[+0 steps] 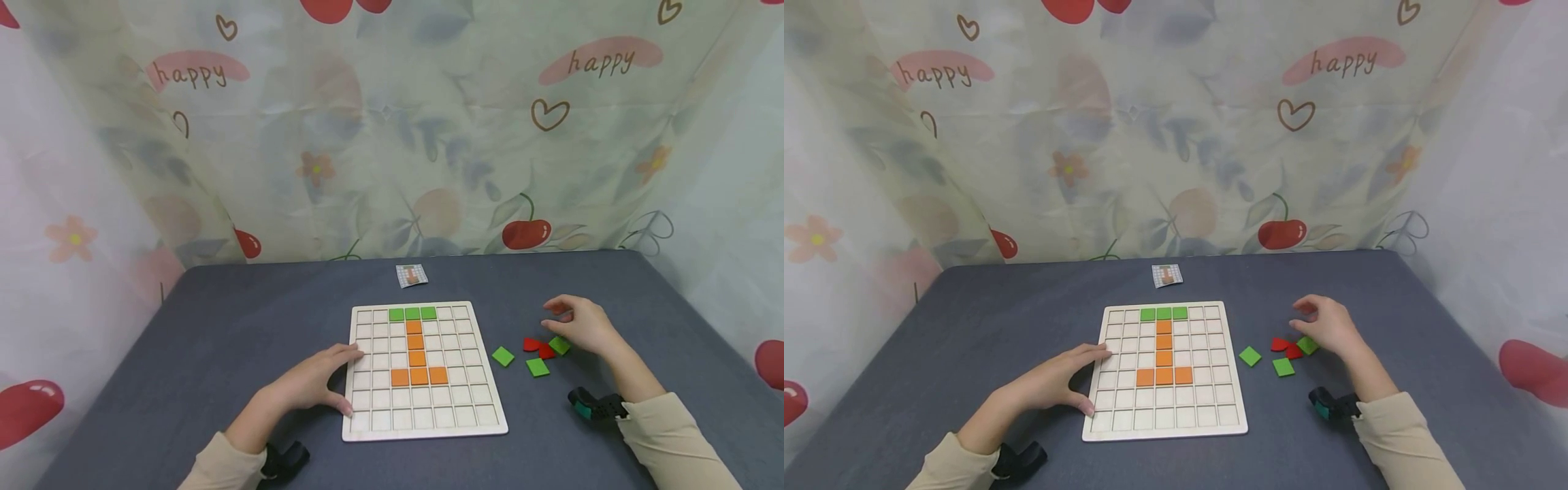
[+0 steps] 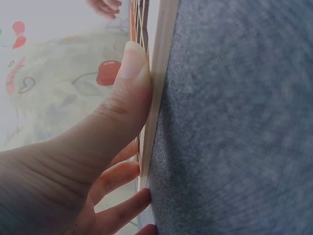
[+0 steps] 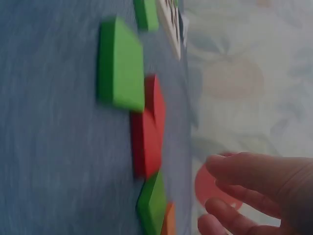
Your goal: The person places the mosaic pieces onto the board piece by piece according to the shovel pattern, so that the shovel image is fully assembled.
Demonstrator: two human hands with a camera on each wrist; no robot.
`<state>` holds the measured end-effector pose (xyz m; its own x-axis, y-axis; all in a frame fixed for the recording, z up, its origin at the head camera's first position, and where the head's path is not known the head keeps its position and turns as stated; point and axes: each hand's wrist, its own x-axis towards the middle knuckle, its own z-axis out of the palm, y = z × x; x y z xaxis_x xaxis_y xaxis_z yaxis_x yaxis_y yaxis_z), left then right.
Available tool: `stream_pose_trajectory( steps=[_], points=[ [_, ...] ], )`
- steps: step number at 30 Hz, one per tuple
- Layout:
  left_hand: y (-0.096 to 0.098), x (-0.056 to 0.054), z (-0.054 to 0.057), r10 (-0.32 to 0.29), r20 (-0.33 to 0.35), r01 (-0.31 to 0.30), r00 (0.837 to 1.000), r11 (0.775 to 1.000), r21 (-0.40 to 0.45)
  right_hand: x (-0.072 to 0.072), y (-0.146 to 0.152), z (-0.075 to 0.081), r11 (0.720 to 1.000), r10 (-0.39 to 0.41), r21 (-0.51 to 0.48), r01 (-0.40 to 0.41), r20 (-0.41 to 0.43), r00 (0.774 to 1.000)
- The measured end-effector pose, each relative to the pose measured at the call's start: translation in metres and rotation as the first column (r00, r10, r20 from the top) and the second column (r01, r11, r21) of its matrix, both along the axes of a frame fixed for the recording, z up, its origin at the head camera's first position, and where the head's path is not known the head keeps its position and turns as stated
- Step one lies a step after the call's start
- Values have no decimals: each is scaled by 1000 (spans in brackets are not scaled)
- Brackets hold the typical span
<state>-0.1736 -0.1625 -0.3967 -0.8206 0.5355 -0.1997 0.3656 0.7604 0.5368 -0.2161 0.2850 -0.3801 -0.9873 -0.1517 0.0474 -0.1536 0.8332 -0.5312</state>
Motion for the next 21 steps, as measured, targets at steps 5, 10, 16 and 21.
stream_pose_trajectory(
  steps=[5, 10, 16, 21],
  points=[
    [0, 0, -1, 0, -4, 0, 1000, 1000, -3, -3, 16, -5, 1000, -28, -7, 29, 47, 998],
    [0, 0, -1, -6, -6, 6, 1000, 1000, 0, -4, 23, -9, 999, -50, 16, 49, 64, 997],
    [0, 0, 0, -7, -2, 7, 1000, 1000, 3, -5, 25, -14, 997, -59, 45, 56, 74, 996],
    [0, 0, 0, -4, 1, 4, 1000, 1000, 3, -7, 25, -16, 998, -55, 45, 52, 65, 996]
  ],
)
